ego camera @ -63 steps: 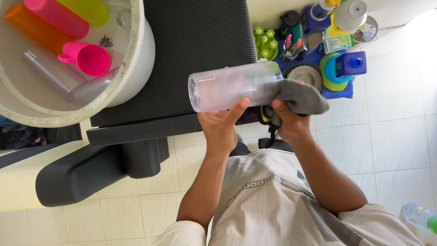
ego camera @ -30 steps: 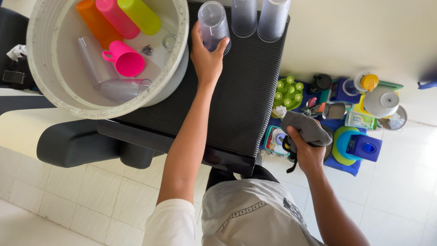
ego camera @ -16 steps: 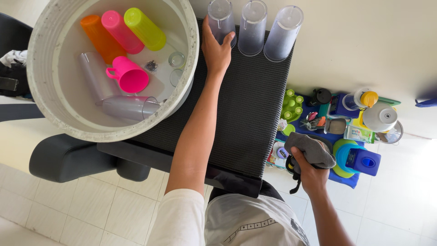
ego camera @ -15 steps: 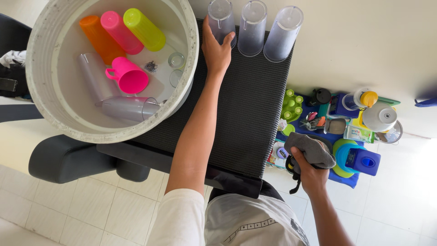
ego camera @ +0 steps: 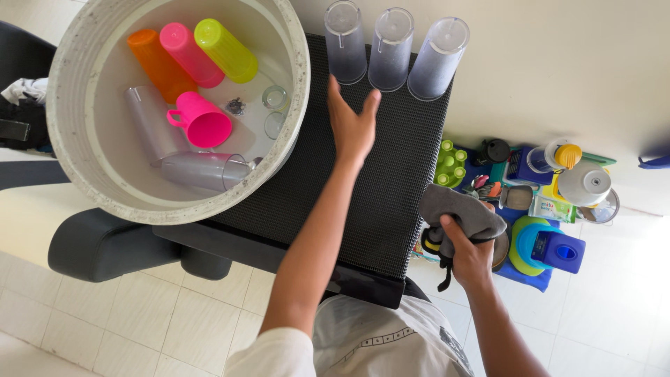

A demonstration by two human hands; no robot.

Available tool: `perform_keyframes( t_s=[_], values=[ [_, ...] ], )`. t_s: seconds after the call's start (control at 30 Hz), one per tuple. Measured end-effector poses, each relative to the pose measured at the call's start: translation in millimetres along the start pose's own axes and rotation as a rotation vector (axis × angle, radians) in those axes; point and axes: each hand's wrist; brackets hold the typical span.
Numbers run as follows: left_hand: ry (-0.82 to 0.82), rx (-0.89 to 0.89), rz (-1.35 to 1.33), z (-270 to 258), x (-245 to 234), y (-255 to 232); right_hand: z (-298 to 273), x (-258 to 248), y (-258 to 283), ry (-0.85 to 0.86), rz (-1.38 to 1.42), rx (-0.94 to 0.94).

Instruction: The person wipes a clear plastic tumbler with a grey cloth, rotating it to clean the exterior surface. After finishing, the person places the tumbler on a black mat next to other similar tumblers. The person then picks up another tumbler from a white bucket and repeats the wiping process.

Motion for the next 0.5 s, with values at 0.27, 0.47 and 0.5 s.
perform_keyframes(
  t_s=[0.27, 0.47, 0.5],
  values=[
    [0.52, -0.074, -0.637, -128.4, -32.2, -61.9, 8.2, 4.7, 32.7, 0.257, 0.434, 0.12],
    [0.658, 0.088, -0.188, -149.5, -100.7, -93.7, 16.6, 6.8, 46.7, 0.445, 0.21, -0.1],
    [0.619, 0.091, -0.165, -150.1, -109.6, -94.6, 16.7, 8.9, 45.7, 0.452, 0.188, -0.091]
  ],
)
Point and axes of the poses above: each hand's wrist, its own z-axis towards the middle knuckle, its own x-axis out of the palm, y = z × x, and after that the axes turned 2 degrees about -y, right-handed
